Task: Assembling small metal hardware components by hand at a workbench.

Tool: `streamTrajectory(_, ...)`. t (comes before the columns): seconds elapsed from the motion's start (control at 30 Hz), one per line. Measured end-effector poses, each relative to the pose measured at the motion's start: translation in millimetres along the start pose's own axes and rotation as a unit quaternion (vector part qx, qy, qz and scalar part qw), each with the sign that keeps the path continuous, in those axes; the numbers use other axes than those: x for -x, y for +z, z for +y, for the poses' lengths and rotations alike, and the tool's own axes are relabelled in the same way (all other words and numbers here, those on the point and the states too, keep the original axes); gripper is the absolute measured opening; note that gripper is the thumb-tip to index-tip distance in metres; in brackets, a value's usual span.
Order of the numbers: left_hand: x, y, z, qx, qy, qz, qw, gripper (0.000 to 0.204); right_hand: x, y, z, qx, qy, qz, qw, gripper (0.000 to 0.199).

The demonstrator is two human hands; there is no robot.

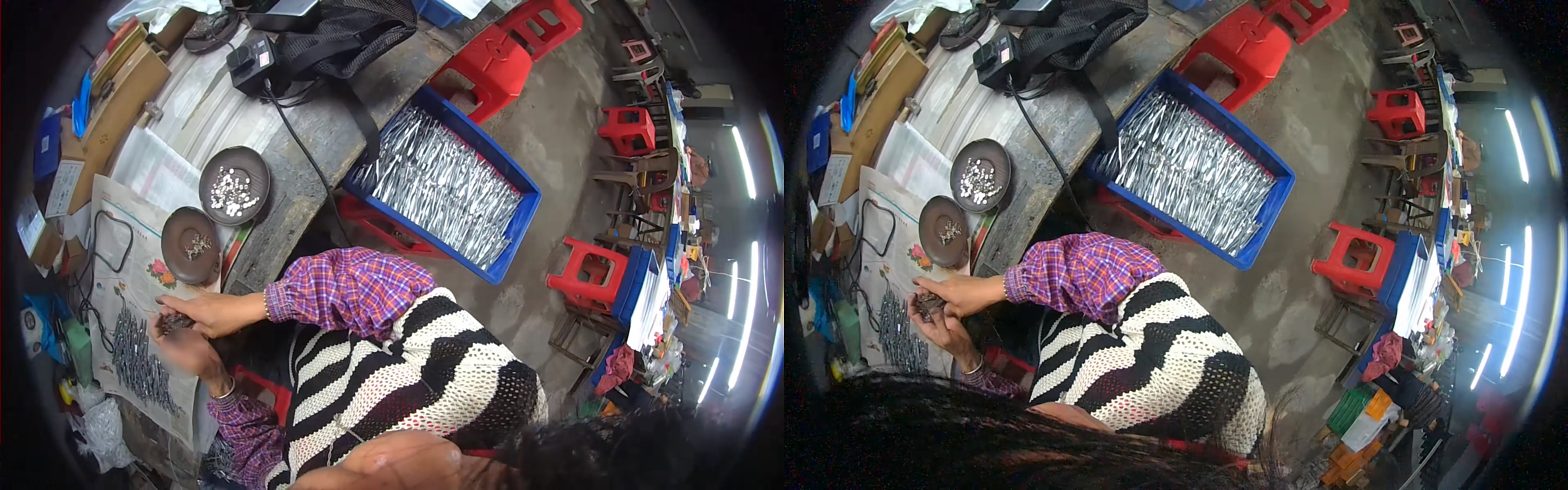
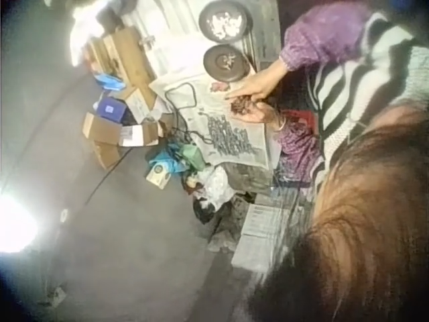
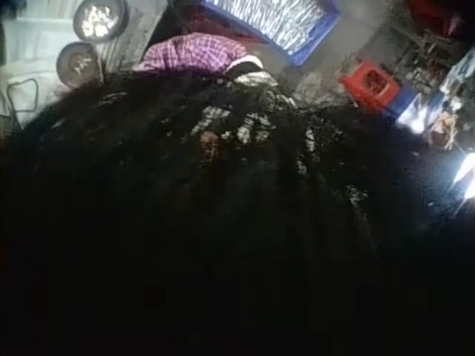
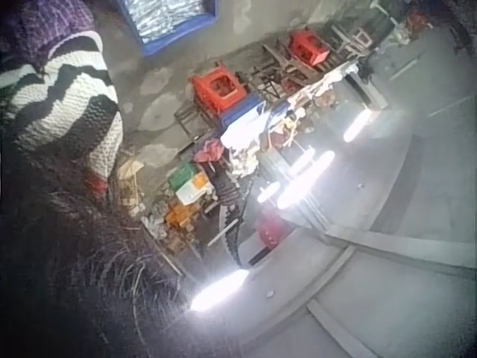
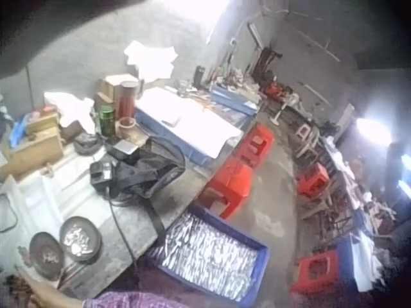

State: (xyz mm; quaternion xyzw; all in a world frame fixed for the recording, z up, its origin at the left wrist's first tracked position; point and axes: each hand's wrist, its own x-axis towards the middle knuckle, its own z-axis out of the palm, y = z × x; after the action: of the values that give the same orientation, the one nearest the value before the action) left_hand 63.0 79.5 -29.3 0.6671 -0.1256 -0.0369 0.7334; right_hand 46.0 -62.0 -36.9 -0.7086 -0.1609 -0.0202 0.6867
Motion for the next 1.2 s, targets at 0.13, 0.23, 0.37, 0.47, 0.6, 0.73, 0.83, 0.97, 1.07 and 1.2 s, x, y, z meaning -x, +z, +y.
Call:
streamTrajectory(0.13, -3, 6, 6, 0.008, 0.002, 0.011, 1.000, 0.051, -1, -1, 0, -0.005, -0.008, -0.018, 1.000, 0.078)
streamTrajectory(0.23, -11, 11, 13, 0.017, -0.020, 0.015, 1.000, 0.055, -1, 10, 26, 0.010, -0.077, 0.019, 0.997, 0.078)
streamTrajectory(0.37, -18, 7, 17, 0.032, 0.030, 0.047, 0.998, 0.057, -2, 14, 29, 0.058, -0.099, 0.086, 0.990, 0.074)
streamTrajectory(0.47, -15, 2, 20, 0.035, 0.041, 0.063, 0.997, 0.052, 10, -24, -38, -0.076, -0.015, 0.041, 0.996, 0.068)
streamTrajectory(0.6, -8, -15, 8, 0.020, 0.027, 0.038, 0.999, 0.040, 77, -106, -73, -0.150, 0.086, 0.050, 0.984, 0.052)
streamTrajectory(0.73, 7, -31, -2, 0.079, -0.068, 0.009, 0.994, 0.028, 184, -197, -65, -0.072, 0.233, 0.288, 0.926, 0.054)
streamTrajectory(0.83, 13, -26, -2, 0.088, -0.124, -0.001, 0.988, 0.024, 254, -248, -31, -0.060, 0.342, 0.464, 0.815, 0.055)
streamTrajectory(0.97, 15, -20, -2, 0.052, -0.135, -0.021, 0.989, 0.021, 310, -292, 14, -0.028, 0.380, 0.547, 0.746, 0.058)
streamTrajectory(1.07, 17, -15, 1, 0.052, -0.139, -0.025, 0.989, 0.019, 306, -309, 31, -0.058, 0.352, 0.560, 0.747, 0.032)
streamTrajectory(1.2, 17, -12, 1, 0.041, -0.137, -0.023, 0.989, 0.018, 292, -324, 58, -0.087, 0.327, 0.573, 0.747, 0.034)
